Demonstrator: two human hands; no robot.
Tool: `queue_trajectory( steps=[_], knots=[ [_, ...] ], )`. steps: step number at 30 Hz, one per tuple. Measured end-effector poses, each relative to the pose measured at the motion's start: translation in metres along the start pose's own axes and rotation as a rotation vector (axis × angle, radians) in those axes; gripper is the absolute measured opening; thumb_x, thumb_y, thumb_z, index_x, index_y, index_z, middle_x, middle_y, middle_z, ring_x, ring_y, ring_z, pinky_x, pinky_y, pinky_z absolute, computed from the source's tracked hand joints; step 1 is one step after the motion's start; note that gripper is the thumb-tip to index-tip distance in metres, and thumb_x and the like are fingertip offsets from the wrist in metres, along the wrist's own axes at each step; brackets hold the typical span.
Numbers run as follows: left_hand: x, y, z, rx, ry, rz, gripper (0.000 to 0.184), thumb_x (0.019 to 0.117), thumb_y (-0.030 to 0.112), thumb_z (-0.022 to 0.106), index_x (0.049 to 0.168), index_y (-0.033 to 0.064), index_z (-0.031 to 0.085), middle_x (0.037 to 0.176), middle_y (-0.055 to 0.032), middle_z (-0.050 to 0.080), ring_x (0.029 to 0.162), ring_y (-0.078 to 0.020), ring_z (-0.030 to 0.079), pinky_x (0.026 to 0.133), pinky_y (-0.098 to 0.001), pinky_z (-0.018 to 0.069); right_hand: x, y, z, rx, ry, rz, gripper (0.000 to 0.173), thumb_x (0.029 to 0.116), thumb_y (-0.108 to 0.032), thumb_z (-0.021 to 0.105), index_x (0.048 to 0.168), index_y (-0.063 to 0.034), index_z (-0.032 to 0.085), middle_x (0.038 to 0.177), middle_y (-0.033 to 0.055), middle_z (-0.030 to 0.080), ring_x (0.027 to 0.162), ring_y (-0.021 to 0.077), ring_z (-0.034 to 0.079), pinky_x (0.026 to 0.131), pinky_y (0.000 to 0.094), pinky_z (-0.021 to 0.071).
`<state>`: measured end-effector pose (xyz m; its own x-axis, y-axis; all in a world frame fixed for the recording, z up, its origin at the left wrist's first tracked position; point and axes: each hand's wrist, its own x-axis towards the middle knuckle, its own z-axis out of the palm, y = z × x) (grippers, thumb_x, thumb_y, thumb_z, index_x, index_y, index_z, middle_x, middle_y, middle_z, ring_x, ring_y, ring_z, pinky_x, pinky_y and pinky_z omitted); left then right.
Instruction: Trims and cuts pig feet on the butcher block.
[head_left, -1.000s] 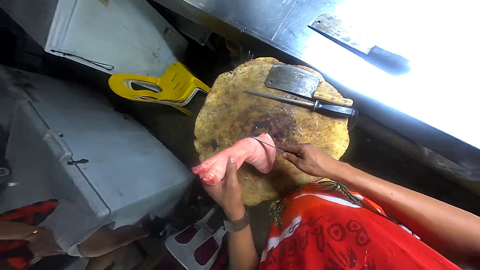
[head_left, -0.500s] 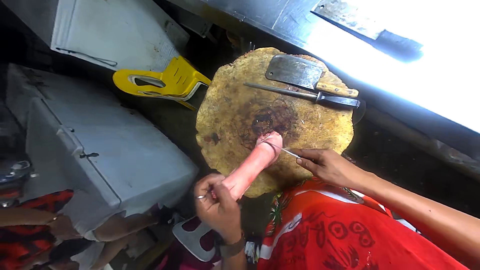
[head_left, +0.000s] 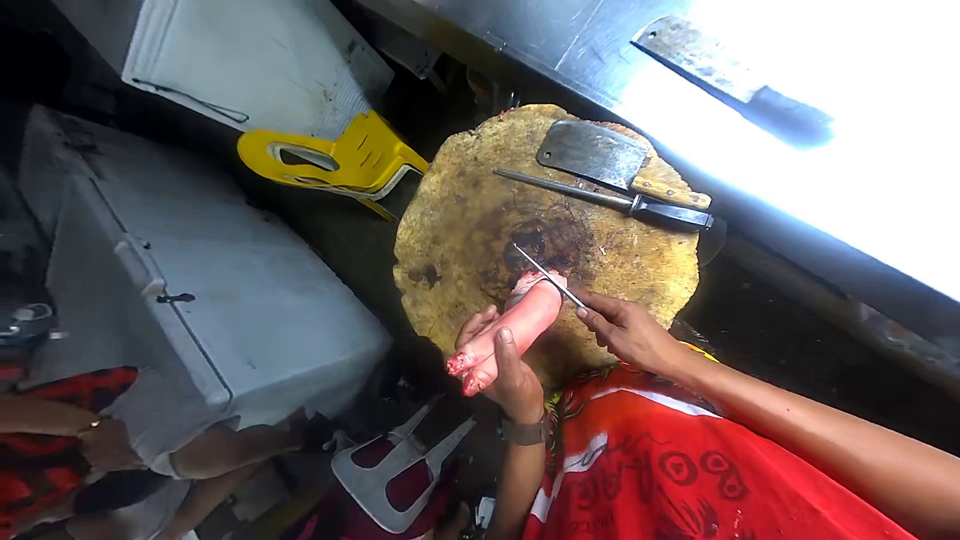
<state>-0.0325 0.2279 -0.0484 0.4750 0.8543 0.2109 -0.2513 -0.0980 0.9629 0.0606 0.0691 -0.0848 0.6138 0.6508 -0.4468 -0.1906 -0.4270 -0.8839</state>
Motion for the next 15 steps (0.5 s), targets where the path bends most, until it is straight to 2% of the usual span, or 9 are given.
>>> queue_trajectory(
  steps=[1, 3, 4, 6, 8, 9, 11, 12, 15],
  knots=[
    [0.009, 0.003, 0.006, -0.032, 0.000, 0.000, 0.031, 0.0912, 0.020, 0.074, 0.115, 0.0044, 0.063, 0.108, -0.0095, 0.069, 0.106, -0.0232, 0.067, 0.098, -0.0439, 0.0555, 0.001, -0.002, 0.000, -0.005, -0.002, 0.002, 0.042, 0.1092, -0.044, 0.045, 0.147, -0.0301, 0.058, 0.091, 0.0009, 0.070, 0.068, 0.0098, 0.063, 0.064, 0.0311, 0.0559],
    [0.034, 0.014, 0.018, -0.021, -0.044, 0.012, 0.020, 0.0918, 0.015, 0.070, 0.108, 0.0060, 0.064, 0.099, -0.0071, 0.070, 0.097, -0.0213, 0.069, 0.092, -0.0432, 0.0579, 0.003, -0.008, 0.003, 0.000, -0.024, 0.004, 0.042, 0.1095, -0.044, 0.045, 0.147, -0.0302, 0.057, 0.091, 0.0018, 0.069, 0.068, 0.0109, 0.064, 0.066, 0.0326, 0.0562],
    [0.048, 0.018, 0.020, 0.021, -0.078, 0.045, 0.019, 0.0914, 0.013, 0.069, 0.108, 0.0062, 0.064, 0.099, -0.0063, 0.070, 0.095, -0.0202, 0.069, 0.089, -0.0419, 0.0590, 0.004, -0.012, 0.006, 0.009, -0.041, 0.000, 0.042, 0.1097, -0.043, 0.044, 0.148, -0.0301, 0.057, 0.091, 0.0026, 0.069, 0.068, 0.0118, 0.064, 0.066, 0.0336, 0.0564],
    [0.072, 0.027, 0.015, 0.119, -0.139, 0.135, 0.024, 0.0894, 0.008, 0.072, 0.111, 0.0027, 0.064, 0.102, -0.0097, 0.070, 0.095, -0.0227, 0.069, 0.087, -0.0424, 0.0605, 0.009, -0.022, 0.013, 0.031, -0.077, -0.028, 0.042, 0.1096, -0.043, 0.044, 0.148, -0.0303, 0.056, 0.093, 0.0034, 0.070, 0.069, 0.0124, 0.065, 0.067, 0.0343, 0.0574],
    [0.083, 0.038, 0.000, 0.208, -0.183, 0.220, 0.030, 0.0888, 0.011, 0.075, 0.115, 0.0015, 0.064, 0.105, -0.0111, 0.070, 0.098, -0.0238, 0.069, 0.087, -0.0424, 0.0600, 0.015, -0.034, 0.018, 0.031, -0.114, -0.075, 0.043, 0.1096, -0.042, 0.045, 0.149, -0.0284, 0.056, 0.100, 0.0041, 0.071, 0.073, 0.0126, 0.066, 0.071, 0.0350, 0.0575],
    [0.082, 0.044, -0.011, 0.249, -0.195, 0.259, 0.030, 0.0886, 0.012, 0.075, 0.115, 0.0019, 0.064, 0.106, -0.0103, 0.070, 0.099, -0.0234, 0.069, 0.089, -0.0421, 0.0594, 0.017, -0.039, 0.020, 0.011, -0.135, -0.101, 0.043, 0.1096, -0.042, 0.044, 0.148, -0.0286, 0.056, 0.104, 0.0041, 0.072, 0.078, 0.0128, 0.067, 0.075, 0.0364, 0.0572],
    [0.068, 0.052, -0.034, 0.341, -0.189, 0.310, 0.030, 0.0875, 0.013, 0.076, 0.114, 0.0038, 0.065, 0.106, -0.0067, 0.071, 0.102, -0.0208, 0.068, 0.093, -0.0406, 0.0579, 0.018, -0.044, 0.022, -0.062, -0.192, -0.144, 0.044, 0.1097, -0.044, 0.043, 0.150, -0.0298, 0.055, 0.118, 0.0029, 0.073, 0.097, 0.0141, 0.070, 0.092, 0.0423, 0.0558],
    [0.059, 0.052, -0.044, 0.389, -0.174, 0.334, 0.030, 0.0863, 0.013, 0.077, 0.113, 0.0044, 0.066, 0.106, -0.0049, 0.071, 0.104, -0.0192, 0.068, 0.095, -0.0392, 0.0576, 0.016, -0.046, 0.023, -0.092, -0.207, -0.170, 0.045, 0.1097, -0.045, 0.042, 0.150, -0.0295, 0.055, 0.120, 0.0030, 0.073, 0.102, 0.0148, 0.070, 0.095, 0.0436, 0.0546],
    [0.034, 0.041, -0.071, 0.468, -0.094, 0.345, 0.032, 0.0853, 0.012, 0.076, 0.114, 0.0040, 0.064, 0.109, -0.0032, 0.070, 0.109, -0.0176, 0.066, 0.100, -0.0381, 0.0553, -0.002, -0.055, 0.023, -0.176, -0.255, -0.256, 0.045, 0.1090, -0.045, 0.042, 0.149, -0.0297, 0.057, 0.113, 0.0061, 0.073, 0.099, 0.0194, 0.069, 0.091, 0.0464, 0.0555]
  ],
)
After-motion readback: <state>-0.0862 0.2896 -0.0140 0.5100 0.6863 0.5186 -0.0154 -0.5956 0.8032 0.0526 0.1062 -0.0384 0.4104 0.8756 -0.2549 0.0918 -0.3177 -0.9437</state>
